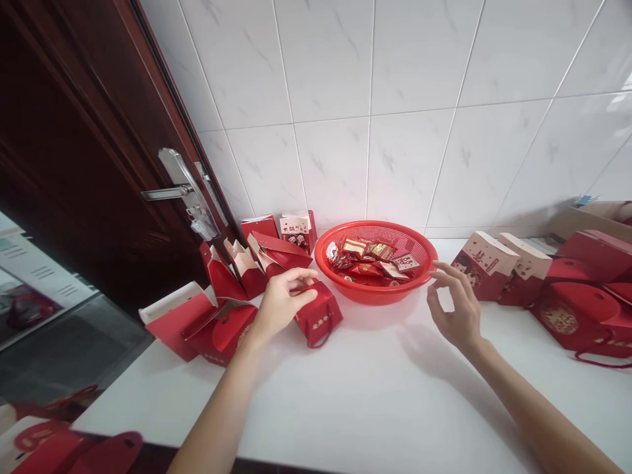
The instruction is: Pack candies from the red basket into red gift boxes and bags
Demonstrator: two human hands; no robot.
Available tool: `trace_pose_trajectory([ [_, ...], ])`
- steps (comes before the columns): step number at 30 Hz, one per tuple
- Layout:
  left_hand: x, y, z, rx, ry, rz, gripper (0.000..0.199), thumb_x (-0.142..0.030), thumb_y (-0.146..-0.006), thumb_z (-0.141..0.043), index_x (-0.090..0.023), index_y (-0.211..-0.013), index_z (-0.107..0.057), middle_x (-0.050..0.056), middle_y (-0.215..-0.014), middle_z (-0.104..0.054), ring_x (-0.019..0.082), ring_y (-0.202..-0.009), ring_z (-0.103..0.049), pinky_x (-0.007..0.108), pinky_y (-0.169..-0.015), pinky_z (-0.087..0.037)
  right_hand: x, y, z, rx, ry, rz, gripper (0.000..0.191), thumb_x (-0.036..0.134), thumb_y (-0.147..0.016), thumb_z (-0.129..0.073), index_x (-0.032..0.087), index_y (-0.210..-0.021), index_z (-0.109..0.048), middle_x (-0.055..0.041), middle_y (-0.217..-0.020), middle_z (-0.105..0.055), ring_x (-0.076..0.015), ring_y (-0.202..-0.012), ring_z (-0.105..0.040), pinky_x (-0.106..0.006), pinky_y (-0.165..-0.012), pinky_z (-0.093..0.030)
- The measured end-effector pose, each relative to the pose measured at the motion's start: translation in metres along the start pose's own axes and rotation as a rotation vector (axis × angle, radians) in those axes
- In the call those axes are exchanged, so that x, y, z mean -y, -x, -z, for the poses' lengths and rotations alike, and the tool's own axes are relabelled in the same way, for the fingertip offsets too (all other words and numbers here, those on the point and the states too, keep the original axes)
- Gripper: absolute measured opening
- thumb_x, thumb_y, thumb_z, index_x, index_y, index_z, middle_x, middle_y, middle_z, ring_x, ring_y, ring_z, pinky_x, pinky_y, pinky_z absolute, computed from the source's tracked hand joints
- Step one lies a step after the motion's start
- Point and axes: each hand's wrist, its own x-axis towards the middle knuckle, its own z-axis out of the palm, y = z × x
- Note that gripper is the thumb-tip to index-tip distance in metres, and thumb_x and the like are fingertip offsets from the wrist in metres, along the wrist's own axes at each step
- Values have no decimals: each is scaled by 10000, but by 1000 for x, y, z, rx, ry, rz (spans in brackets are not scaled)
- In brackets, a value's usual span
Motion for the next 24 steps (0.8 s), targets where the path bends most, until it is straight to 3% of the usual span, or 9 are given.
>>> trace_pose_trajectory([
  [3, -11, 14, -20, 73, 88, -179, 154, -216, -775, -713, -191, -921, -756, 47, -887, -726, 178, -828, -713, 300, -750, -620, 26, 0, -2, 64, -126, -16, 283, 82, -934, -552, 225, -1175, -591, -152, -1205, -687, -159, -655, -659, -379, -722, -596],
  [7, -23, 35, -43, 330, 26, -445, 128, -138, -875, -649, -201, -888, -759, 51, -859, -725, 148, -769, -687, 269, -730, -578, 56, 5, -5, 190, -317, -19, 267, 72, -950, -526, 222, -1162, -588, -159, -1197, -693, -140, -644, -655, -319, -641, -588],
  [10, -25, 45, -54, 487, 95, -494, 73, -195, -884, -693, -180, -899, -763, 74, -860, -739, 170, -780, -690, 279, -730, -568, 67, 8, -6, 275, -429, -10, 243, 84, -960, -527, 219, -1153, -591, -138, -1150, -694, -141, -702, -679, -277, -622, -587],
  [12, -23, 49, -58, 567, 206, -428, 137, -281, -914, -683, -167, -936, -755, 87, -866, -752, 191, -807, -703, 298, -755, -576, 69, 9, -6, 324, -483, -7, 221, 109, -970, -525, 209, -1156, -594, -139, -1132, -687, -152, -751, -694, -270, -625, -591],
  [14, -21, 50, -60, 586, 291, -308, 231, -322, -987, -572, -164, -1041, -732, 79, -844, -755, 196, -828, -718, 312, -787, -584, 70, 9, -5, 362, -516, 2, 196, 138, -988, -504, 202, -1140, -610, -146, -1139, -679, -167, -799, -708, -279, -646, -600],
  [16, -19, 48, -60, 527, 294, -219, 256, -290, -1016, -497, -169, -1126, -694, 61, -833, -749, 185, -823, -722, 310, -796, -589, 69, 10, -5, 389, -533, 12, 194, 170, -1009, -486, 201, -1135, -630, -155, -1166, -667, -178, -842, -719, -291, -672, -609],
  [19, -19, 43, -56, 428, 166, -315, 244, -207, -899, -609, -185, -1135, -666, 69, -959, -742, 211, -939, -707, 354, -902, -575, 69, 11, -6, 414, -551, 5, 222, 207, -1025, -487, 205, -1181, -645, -163, -1212, -649, -203, -937, -728, -316, -726, -622],
  [21, -19, 39, -52, 442, 47, -409, 391, -175, -788, -679, -205, -1176, -643, 92, -1115, -717, 260, -1096, -665, 417, -1020, -529, 69, 12, -7, 419, -563, -1, 236, 217, -1024, -495, 208, -1206, -644, -162, -1214, -651, -217, -967, -726, -334, -742, -625],
  [24, -19, 35, -48, 510, -118, -408, 712, -198, -696, -766, -240, -1367, -531, 116, -1314, -638, 309, -1238, -595, 467, -1082, -491, 70, 14, -8, 412, -570, -6, 238, 208, -1008, -518, 208, -1207, -648, -169, -1243, -647, -203, -905, -718, -336, -712, -618],
])
